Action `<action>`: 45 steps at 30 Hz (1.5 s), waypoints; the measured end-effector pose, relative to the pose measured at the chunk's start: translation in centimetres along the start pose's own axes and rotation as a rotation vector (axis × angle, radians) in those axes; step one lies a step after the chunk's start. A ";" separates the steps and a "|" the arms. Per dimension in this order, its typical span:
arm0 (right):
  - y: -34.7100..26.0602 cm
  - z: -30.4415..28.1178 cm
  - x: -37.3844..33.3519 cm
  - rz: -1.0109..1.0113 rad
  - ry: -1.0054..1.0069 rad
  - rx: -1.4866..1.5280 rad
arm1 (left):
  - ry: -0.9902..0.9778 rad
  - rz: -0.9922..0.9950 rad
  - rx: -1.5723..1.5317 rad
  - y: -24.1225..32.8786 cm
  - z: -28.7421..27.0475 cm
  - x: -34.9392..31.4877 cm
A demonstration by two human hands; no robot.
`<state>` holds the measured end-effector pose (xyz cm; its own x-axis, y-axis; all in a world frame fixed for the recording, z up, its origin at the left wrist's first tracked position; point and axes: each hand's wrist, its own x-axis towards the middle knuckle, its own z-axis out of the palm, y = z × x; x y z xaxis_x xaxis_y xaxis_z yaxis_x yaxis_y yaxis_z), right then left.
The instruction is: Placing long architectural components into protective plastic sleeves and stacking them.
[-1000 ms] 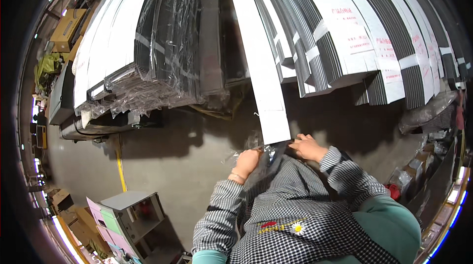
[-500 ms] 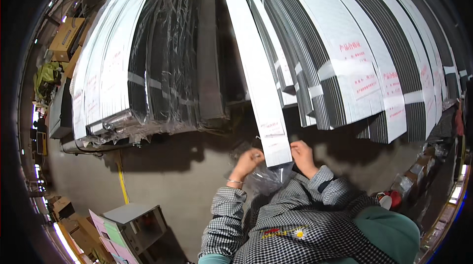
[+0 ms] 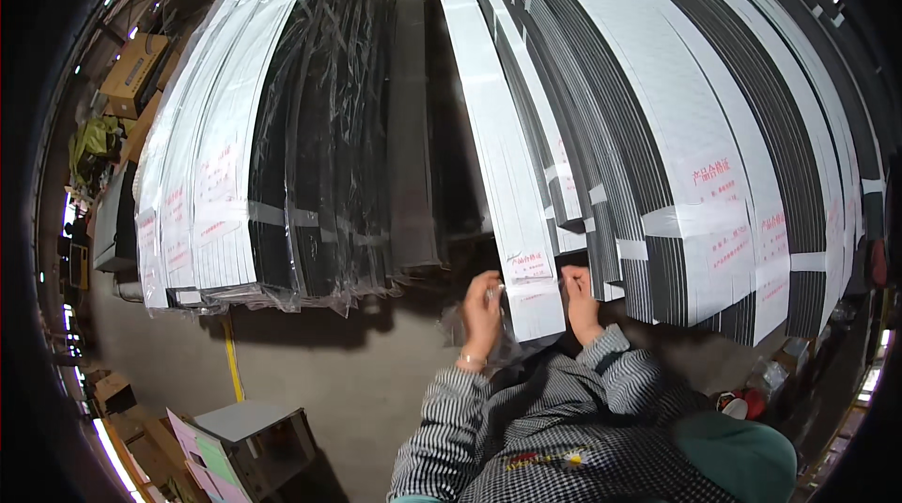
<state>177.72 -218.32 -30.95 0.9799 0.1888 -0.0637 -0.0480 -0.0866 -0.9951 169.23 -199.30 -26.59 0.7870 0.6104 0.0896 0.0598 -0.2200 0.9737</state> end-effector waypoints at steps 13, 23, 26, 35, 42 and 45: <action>-2.6 -1.2 2.0 0.051 -0.249 -0.127 | -0.360 -0.115 0.120 0.7 -3.2 2.9; 2.9 2.9 3.0 0.745 -0.128 0.112 | 0.059 -0.997 -0.746 -7.6 0.5 -2.4; 2.5 4.8 3.1 0.533 0.149 0.432 | 0.006 -0.801 -0.619 -0.8 0.5 0.8; -19.5 6.9 -7.4 -0.436 -0.246 -0.213 | 0.278 0.032 -0.219 11.0 -7.7 -5.9; -19.6 6.8 -16.1 -0.156 -0.419 -0.022 | -0.015 -0.268 0.176 2.2 -11.6 -18.1; -19.7 7.0 -17.8 -0.118 -0.507 0.000 | 0.092 -0.193 0.178 4.9 -12.7 -20.4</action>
<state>159.91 -213.13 -10.69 0.7617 0.6476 0.0197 0.0568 -0.0366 -0.9977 145.66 -203.13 -20.94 0.6921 0.7187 -0.0677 0.3170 -0.2184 0.9229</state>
